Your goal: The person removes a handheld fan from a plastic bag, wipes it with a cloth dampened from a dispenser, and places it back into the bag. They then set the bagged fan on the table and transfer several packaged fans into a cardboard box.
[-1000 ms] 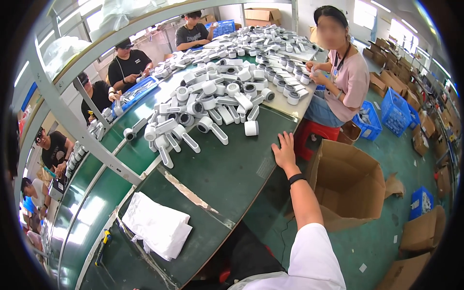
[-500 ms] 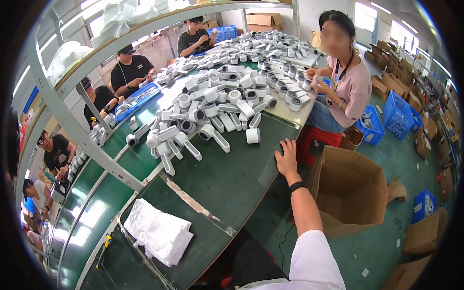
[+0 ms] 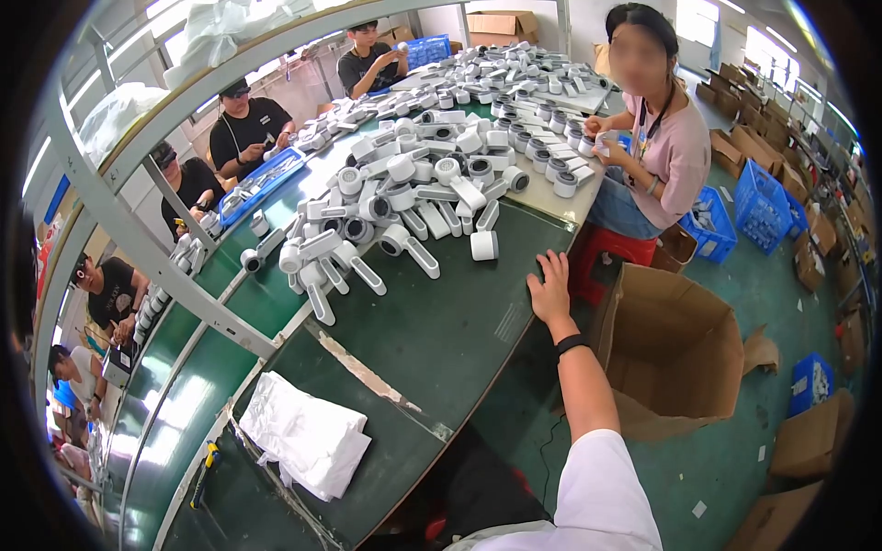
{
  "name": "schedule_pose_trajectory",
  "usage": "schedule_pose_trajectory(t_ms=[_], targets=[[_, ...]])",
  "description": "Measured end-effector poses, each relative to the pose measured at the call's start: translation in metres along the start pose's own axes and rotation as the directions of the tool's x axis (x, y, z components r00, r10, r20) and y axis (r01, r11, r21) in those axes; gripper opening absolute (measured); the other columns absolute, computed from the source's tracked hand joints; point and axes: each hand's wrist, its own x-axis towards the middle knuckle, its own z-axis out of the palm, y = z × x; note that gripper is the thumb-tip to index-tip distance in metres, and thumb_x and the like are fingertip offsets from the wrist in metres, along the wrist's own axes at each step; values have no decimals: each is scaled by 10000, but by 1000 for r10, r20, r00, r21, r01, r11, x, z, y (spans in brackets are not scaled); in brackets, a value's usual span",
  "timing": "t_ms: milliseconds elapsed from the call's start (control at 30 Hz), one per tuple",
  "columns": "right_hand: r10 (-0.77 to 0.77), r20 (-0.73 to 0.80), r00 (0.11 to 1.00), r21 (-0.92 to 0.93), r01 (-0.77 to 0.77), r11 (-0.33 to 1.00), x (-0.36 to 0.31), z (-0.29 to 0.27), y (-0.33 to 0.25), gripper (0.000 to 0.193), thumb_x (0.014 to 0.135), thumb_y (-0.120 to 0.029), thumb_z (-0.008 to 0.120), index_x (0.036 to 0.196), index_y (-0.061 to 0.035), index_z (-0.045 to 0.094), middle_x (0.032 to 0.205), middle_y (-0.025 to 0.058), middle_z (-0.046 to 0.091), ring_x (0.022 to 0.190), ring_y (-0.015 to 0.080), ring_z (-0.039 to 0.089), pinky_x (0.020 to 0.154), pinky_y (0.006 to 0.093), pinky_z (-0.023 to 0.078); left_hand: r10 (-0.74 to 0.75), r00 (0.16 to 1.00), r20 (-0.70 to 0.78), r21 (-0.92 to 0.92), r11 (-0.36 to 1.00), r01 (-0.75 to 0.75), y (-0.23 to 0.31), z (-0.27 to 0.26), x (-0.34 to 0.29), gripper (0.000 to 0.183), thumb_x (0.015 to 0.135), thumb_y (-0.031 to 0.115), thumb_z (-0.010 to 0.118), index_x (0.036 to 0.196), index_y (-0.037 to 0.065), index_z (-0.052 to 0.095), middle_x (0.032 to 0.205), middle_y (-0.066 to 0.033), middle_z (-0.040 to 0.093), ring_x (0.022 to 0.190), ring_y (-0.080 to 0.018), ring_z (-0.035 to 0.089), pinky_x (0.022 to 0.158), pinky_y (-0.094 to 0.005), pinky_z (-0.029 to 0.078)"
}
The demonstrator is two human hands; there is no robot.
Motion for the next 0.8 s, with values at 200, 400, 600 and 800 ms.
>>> schedule_pose_trajectory(t_ms=[200, 400, 600, 800], targets=[[-7, 11, 1000, 1, 7, 1000, -2, 0, -2, 480, 844, -236, 577, 1276, -30, 535, 1472, 158, 378, 1422, 350, 220, 1152, 422, 232, 12, 1000, -3, 38, 999, -12, -1, 0, 0, 247, 879, 205, 657, 982, -16, 695, 995, -191, 688, 905, -330, 642, 847, -382, 512], [-2, 10, 1000, -19, 2, 1000, 0, 0, -2, 489, 847, -235, 577, 1286, -24, 529, 1471, 162, 381, 1418, 352, 228, 1153, 422, 229, 21, 999, -26, 53, 998, -19, -2, 3, 2, 246, 875, 214, 665, 963, -13, 699, 989, -187, 690, 901, -323, 644, 843, -381, 515], [15, 15, 1000, 5, -15, 1000, -1, 2, -2, 486, 848, -235, 583, 1281, -21, 533, 1472, 165, 380, 1421, 355, 222, 1154, 421, 226, 16, 999, -40, 31, 999, -14, -1, -2, 2, 249, 873, 221, 670, 958, -11, 698, 976, -184, 690, 898, -319, 645, 839, -383, 516], [6, 4, 1000, 16, -6, 1000, -2, 1, 4, 479, 847, -232, 590, 1276, -25, 542, 1469, 164, 384, 1420, 358, 228, 1153, 423, 223, 8, 999, -31, 12, 1000, -7, -8, 3, -3, 255, 870, 231, 674, 956, -8, 695, 974, -175, 689, 897, -314, 643, 838, -383, 515]])
